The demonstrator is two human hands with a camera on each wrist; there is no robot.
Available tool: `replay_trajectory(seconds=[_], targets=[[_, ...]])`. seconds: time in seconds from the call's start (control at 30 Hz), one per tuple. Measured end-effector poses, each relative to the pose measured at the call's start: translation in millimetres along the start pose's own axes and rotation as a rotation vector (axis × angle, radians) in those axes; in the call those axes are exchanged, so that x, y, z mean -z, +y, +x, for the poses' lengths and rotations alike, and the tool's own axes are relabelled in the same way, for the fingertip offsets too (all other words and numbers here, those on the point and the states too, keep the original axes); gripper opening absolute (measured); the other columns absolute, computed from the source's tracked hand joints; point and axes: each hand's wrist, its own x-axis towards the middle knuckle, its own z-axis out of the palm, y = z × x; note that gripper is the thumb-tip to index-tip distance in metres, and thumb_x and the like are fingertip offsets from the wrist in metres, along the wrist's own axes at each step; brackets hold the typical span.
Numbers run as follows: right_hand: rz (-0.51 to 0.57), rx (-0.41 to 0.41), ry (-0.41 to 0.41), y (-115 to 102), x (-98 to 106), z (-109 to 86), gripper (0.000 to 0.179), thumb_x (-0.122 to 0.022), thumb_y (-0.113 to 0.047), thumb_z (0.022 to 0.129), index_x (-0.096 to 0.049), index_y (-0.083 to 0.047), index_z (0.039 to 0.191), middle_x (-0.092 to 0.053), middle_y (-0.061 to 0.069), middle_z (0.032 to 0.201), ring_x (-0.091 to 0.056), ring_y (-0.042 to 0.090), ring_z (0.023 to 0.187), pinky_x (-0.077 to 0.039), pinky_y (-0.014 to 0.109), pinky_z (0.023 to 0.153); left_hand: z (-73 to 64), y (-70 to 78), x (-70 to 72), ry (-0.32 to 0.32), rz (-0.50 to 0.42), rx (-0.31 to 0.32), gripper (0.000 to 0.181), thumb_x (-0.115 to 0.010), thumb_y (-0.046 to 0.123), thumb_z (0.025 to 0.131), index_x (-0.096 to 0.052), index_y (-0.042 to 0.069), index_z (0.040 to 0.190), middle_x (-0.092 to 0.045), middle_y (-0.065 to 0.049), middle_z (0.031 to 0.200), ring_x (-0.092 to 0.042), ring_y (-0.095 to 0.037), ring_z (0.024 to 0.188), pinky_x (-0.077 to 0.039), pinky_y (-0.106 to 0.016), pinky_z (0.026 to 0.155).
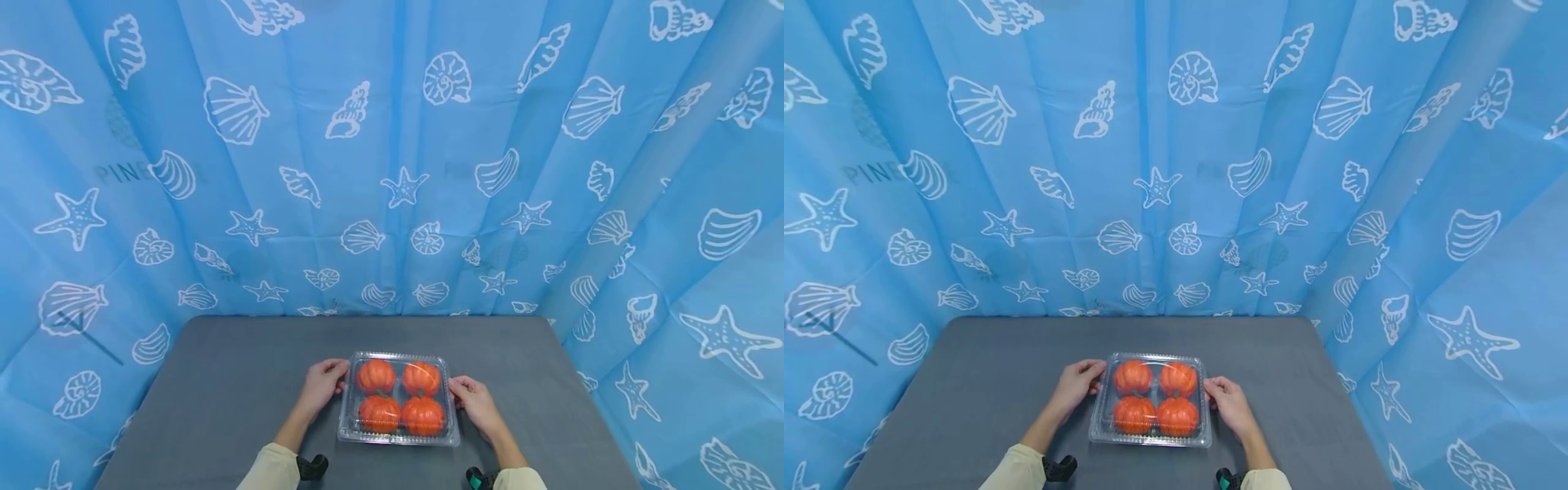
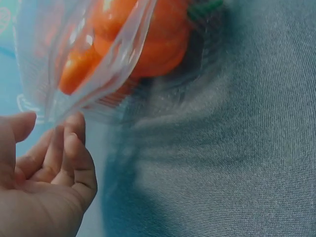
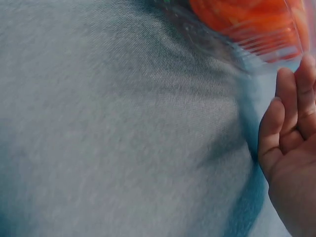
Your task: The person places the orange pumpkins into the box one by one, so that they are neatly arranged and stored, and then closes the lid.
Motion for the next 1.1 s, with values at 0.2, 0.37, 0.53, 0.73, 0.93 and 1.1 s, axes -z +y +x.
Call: replay_trajectory(seconds=[0.2, 0.37, 0.53, 0.73, 0.93, 1.1], targets=[[-0.034, 0.018, 0.068, -0.9, -6.1, 9.9, 0.031, -0.063, -0.027, 0.101, -0.068, 0.003, 0.104, -0.063, -0.002, 0.075, -0.058, 0.013, 0.071, -0.053, 0.029, 0.064, -8.8, 0.8, 5.7, -0.015, -0.016, 0.0, 0.042, -0.061, 0.034, 0.103, -0.063, 0.001, 0.129, -0.07, -0.012, 0.11, -0.065, -0.01, 0.076, -0.06, -0.032, 0.071], [-0.051, 0.042, 0.103, -4.2, -8.5, 18.6, 0.033, -0.06, -0.028, 0.103, -0.068, 0.004, 0.105, -0.065, 0.0, 0.077, -0.058, 0.012, 0.072, -0.053, 0.028, 0.064, -22.1, -4.3, 14.4, -0.05, -0.032, 0.023, 0.047, -0.061, 0.037, 0.102, -0.062, 0.0, 0.13, -0.068, -0.012, 0.111, -0.066, -0.012, 0.078, -0.06, -0.031, 0.071], [-0.076, 0.043, 0.139, -6.3, -10.2, 30.6, 0.033, -0.058, -0.028, 0.104, -0.068, 0.003, 0.106, -0.065, 0.003, 0.082, -0.059, 0.015, 0.074, -0.052, 0.027, 0.064, -31.5, -10.3, 15.7, -0.095, -0.079, 0.053, 0.05, -0.059, 0.039, 0.103, -0.06, -0.004, 0.129, -0.067, -0.01, 0.104, -0.069, -0.013, 0.076, -0.061, -0.029, 0.069], [-0.109, 0.041, 0.142, -11.9, -13.4, 42.5, 0.036, -0.055, -0.03, 0.106, -0.067, 0.003, 0.111, -0.066, 0.008, 0.09, -0.058, 0.017, 0.078, -0.051, 0.027, 0.065, -35.7, -13.9, 11.6, -0.135, -0.206, 0.098, 0.045, -0.057, 0.038, 0.104, -0.061, -0.005, 0.116, -0.068, -0.007, 0.094, -0.07, -0.012, 0.071, -0.061, -0.026, 0.067], [-0.1, 0.036, 0.16, -16.0, -17.8, 45.8, 0.035, -0.054, -0.027, 0.106, -0.067, 0.005, 0.113, -0.066, 0.01, 0.092, -0.057, 0.013, 0.078, -0.053, 0.026, 0.066, -34.9, -14.2, 9.0, -0.177, -0.238, 0.125, 0.049, -0.059, 0.043, 0.102, -0.06, -0.004, 0.118, -0.07, -0.007, 0.095, -0.07, -0.012, 0.073, -0.061, -0.028, 0.07], [-0.075, 0.009, 0.16, -18.2, -20.0, 46.0, 0.036, -0.055, -0.029, 0.105, -0.066, 0.004, 0.112, -0.063, 0.005, 0.087, -0.056, 0.012, 0.075, -0.052, 0.026, 0.065, -32.5, -12.9, 6.7, -0.183, -0.216, 0.138, 0.034, -0.057, 0.03, 0.104, -0.062, -0.003, 0.112, -0.07, -0.006, 0.092, -0.07, -0.01, 0.074, -0.062, -0.029, 0.072]])
